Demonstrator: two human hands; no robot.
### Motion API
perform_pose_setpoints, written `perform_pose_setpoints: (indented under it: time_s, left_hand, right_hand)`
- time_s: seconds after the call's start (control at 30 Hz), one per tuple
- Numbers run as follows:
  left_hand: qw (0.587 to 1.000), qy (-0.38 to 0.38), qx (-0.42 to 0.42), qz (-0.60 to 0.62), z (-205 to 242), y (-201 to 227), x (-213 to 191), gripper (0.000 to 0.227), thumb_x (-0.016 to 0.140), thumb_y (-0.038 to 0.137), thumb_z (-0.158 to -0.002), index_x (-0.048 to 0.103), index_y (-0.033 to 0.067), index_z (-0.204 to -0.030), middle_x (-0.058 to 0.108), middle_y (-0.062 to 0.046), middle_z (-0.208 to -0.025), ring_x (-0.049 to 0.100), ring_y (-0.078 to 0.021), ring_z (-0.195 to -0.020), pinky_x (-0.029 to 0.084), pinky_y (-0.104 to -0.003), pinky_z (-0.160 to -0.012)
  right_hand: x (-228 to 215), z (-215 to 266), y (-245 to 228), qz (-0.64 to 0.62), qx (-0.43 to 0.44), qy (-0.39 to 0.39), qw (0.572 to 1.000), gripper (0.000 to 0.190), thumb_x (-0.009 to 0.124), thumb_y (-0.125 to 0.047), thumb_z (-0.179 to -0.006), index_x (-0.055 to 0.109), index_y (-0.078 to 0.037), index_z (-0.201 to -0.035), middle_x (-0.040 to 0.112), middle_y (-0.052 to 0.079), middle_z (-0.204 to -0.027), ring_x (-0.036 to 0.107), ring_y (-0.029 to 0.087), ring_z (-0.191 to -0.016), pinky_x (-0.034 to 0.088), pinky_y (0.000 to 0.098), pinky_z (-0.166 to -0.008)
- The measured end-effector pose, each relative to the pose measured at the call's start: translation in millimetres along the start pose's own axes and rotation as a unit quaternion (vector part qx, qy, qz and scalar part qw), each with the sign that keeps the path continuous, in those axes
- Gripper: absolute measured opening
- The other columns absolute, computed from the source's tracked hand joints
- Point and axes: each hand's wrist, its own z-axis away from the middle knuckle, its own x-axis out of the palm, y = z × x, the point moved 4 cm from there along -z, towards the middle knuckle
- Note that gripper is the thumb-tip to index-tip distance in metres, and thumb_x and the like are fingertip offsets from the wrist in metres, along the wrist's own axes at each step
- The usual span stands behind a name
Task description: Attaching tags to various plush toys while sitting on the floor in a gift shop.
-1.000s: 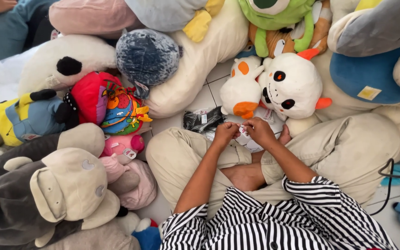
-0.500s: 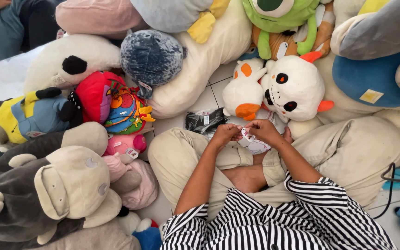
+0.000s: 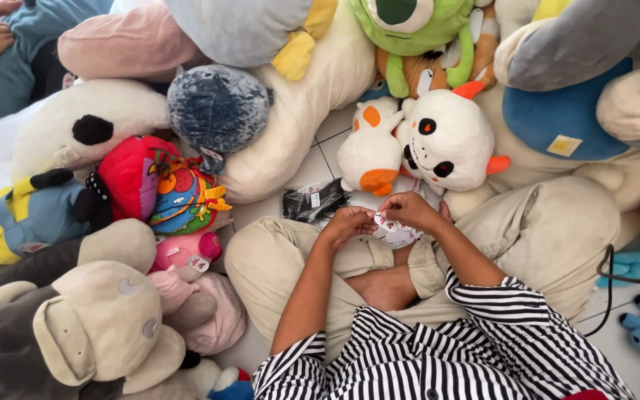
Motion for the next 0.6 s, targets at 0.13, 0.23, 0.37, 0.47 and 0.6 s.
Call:
perform_pose_setpoints:
  time_s: [0.13, 0.23, 0.37, 0.47, 0.6]
  left_hand:
    - [1.0, 0.006, -0.003, -0.009, -6.3, -9.6, -6.6, 0.019, 0.076, 0.013, -0.091, 0.072, -0.0014, -0.103, 0.077, -0.016, -0.084, 0.078, -0.0213, -0.074, 0.066, -0.033, -0.073]
    - [1.0, 0.002, 0.0, -0.021, -6.5, -8.5, -7.0, 0.018, 0.077, 0.013, -0.091, 0.073, -0.001, -0.102, 0.077, -0.016, -0.085, 0.078, -0.0219, -0.075, 0.066, -0.033, -0.072]
    - [0.992, 0.002, 0.03, -0.121, -14.1, -15.9, -12.6, 0.016, 0.075, 0.011, -0.091, 0.074, -0.0028, -0.1, 0.076, -0.016, -0.084, 0.077, -0.0206, -0.072, 0.065, -0.03, -0.07]
    - [0.982, 0.005, 0.049, -0.185, -17.0, -16.4, -14.7, 0.016, 0.073, 0.01, -0.089, 0.075, -0.0022, -0.1, 0.075, -0.017, -0.082, 0.077, -0.0211, -0.072, 0.064, -0.028, -0.07]
    - [0.98, 0.0, 0.044, -0.193, -14.2, -14.1, -16.5, 0.022, 0.075, 0.015, -0.089, 0.074, -0.001, -0.103, 0.075, -0.015, -0.084, 0.075, -0.0179, -0.074, 0.063, -0.025, -0.071]
  right_hand:
    - [0.0, -1.6, 5.3, 0.008, -0.001, -0.013, 1.0, 0.015, 0.078, -0.005, -0.078, 0.081, 0.0, -0.092, 0.062, 0.01, -0.057, 0.053, 0.012, -0.041, 0.04, 0.0222, -0.039]
    - [0.0, -5.2, 12.2, 0.02, 0.004, -0.017, 1.0, 0.015, 0.077, -0.005, -0.078, 0.081, 0.0, -0.092, 0.062, 0.01, -0.056, 0.054, 0.012, -0.041, 0.039, 0.0223, -0.039]
    - [0.3, -11.1, 30.4, 0.116, 0.018, -0.013, 0.993, 0.016, 0.079, -0.016, -0.077, 0.083, -0.01, -0.091, 0.067, 0.006, -0.06, 0.059, 0.014, -0.05, 0.046, 0.0265, -0.048]
    - [3.0, -14.7, 35.5, 0.191, 0.021, -0.014, 0.981, 0.017, 0.077, -0.024, -0.078, 0.084, -0.017, -0.092, 0.073, 0.006, -0.066, 0.067, 0.019, -0.06, 0.053, 0.0323, -0.059]
    - [4.4, -17.1, 37.1, 0.196, 0.021, -0.012, 0.98, 0.017, 0.077, -0.024, -0.081, 0.083, -0.015, -0.094, 0.075, 0.007, -0.07, 0.069, 0.021, -0.062, 0.054, 0.0325, -0.06]
